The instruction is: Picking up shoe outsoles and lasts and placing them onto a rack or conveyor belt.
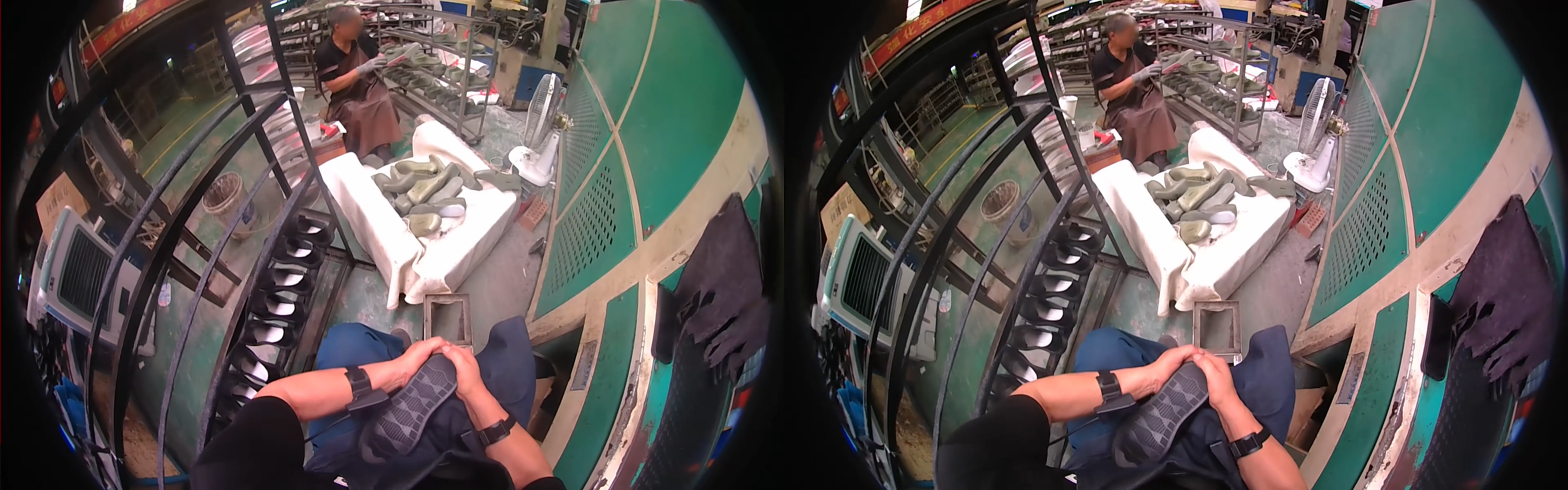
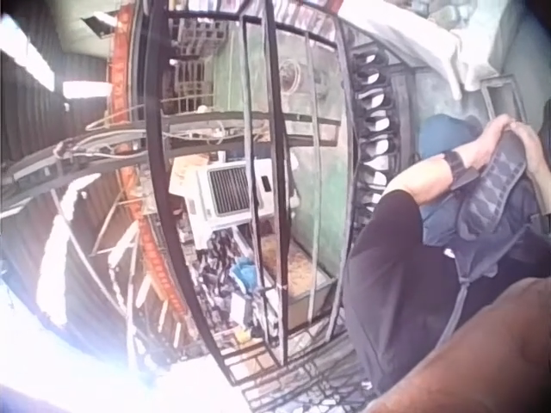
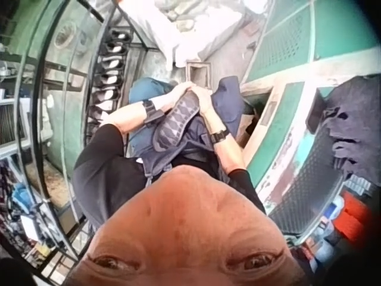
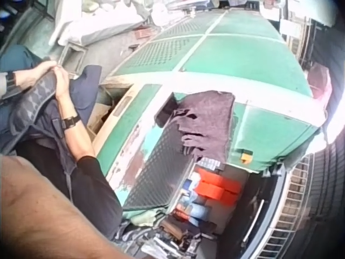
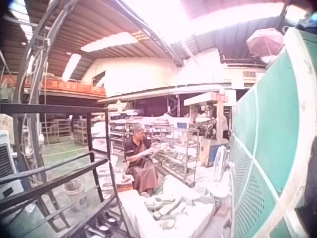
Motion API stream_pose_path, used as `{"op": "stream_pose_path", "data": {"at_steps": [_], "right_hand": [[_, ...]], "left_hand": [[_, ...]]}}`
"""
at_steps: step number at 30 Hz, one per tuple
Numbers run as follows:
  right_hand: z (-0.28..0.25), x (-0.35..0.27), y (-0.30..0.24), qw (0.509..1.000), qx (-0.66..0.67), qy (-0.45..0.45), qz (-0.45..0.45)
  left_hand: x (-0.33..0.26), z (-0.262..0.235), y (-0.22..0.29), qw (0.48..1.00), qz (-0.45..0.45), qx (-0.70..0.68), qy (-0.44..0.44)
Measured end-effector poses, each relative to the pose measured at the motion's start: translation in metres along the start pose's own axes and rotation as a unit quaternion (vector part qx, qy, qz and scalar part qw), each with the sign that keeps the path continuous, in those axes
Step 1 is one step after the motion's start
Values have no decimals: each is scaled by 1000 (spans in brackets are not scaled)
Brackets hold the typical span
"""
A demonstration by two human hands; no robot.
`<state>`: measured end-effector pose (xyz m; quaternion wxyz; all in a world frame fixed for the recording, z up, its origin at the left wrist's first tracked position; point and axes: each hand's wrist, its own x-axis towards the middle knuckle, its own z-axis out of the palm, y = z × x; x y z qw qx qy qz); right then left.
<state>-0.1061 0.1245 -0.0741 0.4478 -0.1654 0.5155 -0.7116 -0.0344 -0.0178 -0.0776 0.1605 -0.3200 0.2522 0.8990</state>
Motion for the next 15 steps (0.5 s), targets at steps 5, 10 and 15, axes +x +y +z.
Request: {"op": "stream_pose_path", "data": {"at_steps": [5, 10, 15], "right_hand": [[11, -3, -4, 1000, 8, -9, -5], [21, -10, -16, 998, -38, 4, -50], [25, -14, -38, 983, -119, -26, -136]], "left_hand": [[-10, 0, -6, 995, 73, 66, 27], [-24, 9, -4, 992, 100, 78, -22], [-32, 15, 2, 963, 198, 150, -106]]}}
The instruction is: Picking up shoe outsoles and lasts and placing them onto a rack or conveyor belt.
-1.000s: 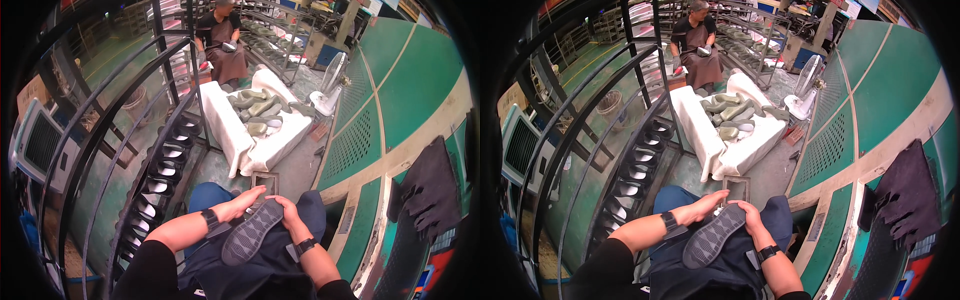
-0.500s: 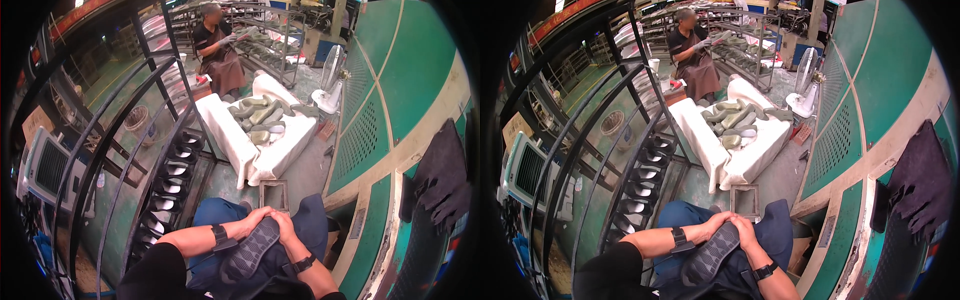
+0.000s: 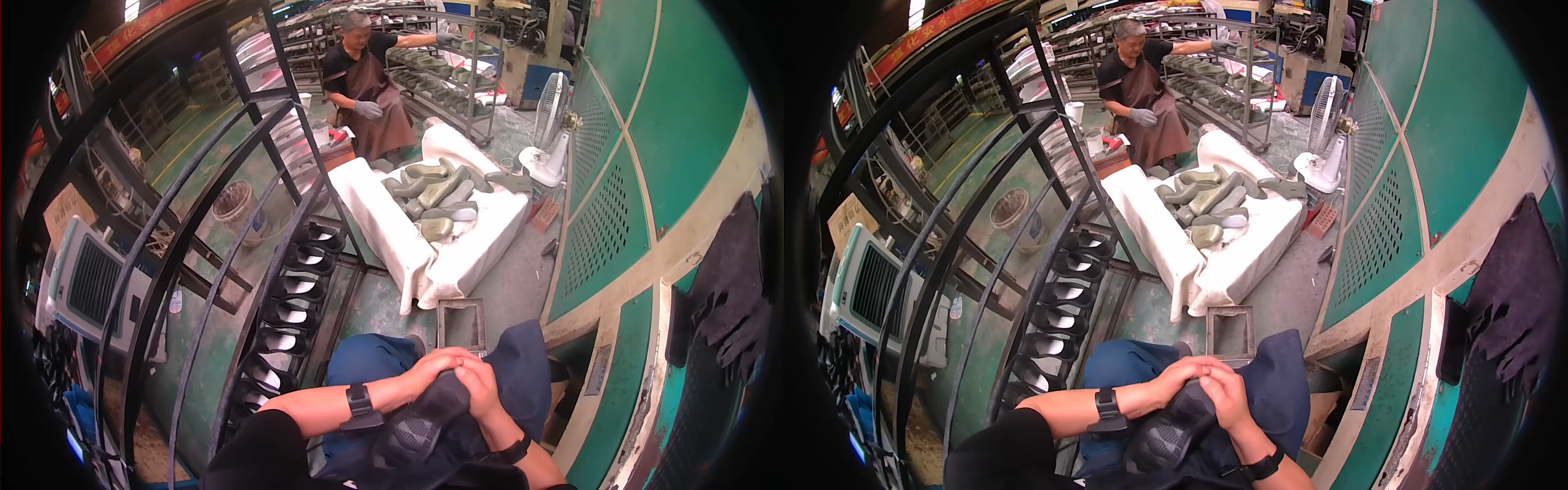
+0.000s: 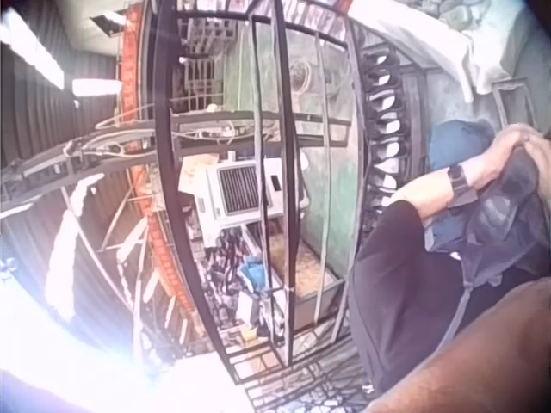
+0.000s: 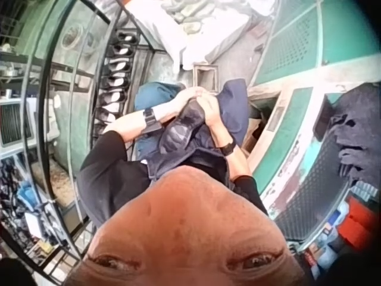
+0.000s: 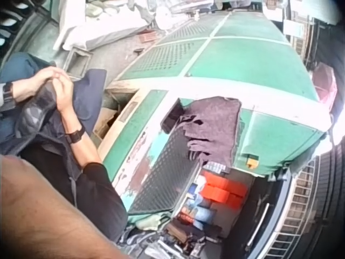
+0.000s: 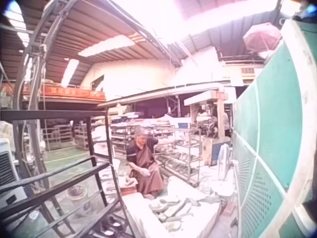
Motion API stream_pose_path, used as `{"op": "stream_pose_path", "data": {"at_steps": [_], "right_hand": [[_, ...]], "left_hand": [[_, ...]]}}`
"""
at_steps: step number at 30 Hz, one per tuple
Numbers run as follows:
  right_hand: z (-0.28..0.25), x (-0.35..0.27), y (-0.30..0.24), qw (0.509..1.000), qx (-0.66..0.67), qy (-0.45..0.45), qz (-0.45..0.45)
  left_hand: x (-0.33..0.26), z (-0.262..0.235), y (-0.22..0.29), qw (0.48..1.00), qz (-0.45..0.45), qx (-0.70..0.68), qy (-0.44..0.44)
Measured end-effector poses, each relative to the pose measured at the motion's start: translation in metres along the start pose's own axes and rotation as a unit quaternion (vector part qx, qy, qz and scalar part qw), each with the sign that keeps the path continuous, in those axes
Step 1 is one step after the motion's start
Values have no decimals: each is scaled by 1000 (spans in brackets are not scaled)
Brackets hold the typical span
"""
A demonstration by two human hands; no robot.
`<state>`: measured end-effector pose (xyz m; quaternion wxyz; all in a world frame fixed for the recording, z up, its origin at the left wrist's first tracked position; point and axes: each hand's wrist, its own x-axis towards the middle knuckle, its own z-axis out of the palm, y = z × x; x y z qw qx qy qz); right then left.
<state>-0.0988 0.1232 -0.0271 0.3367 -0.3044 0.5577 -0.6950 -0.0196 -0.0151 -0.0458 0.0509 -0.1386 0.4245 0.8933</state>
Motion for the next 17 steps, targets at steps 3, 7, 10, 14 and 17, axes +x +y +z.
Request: {"op": "stream_pose_path", "data": {"at_steps": [3, 7, 10, 14, 17], "right_hand": [[-5, 5, -1, 998, 59, -16, 28], [-29, 35, 8, 962, 207, 106, 143], [-42, 55, 10, 931, 287, 149, 169], [-26, 58, 23, 913, 319, 176, 185], [-20, 39, 30, 906, 308, 256, 139]], "left_hand": [[3, -3, 8, 985, -129, -67, 91], [-26, -7, 12, 986, -68, -22, 154], [-82, -3, 21, 937, -251, -235, 67], [-116, 35, 4, 894, -187, -408, -1], [-123, 48, -4, 892, -189, -398, 100]]}}
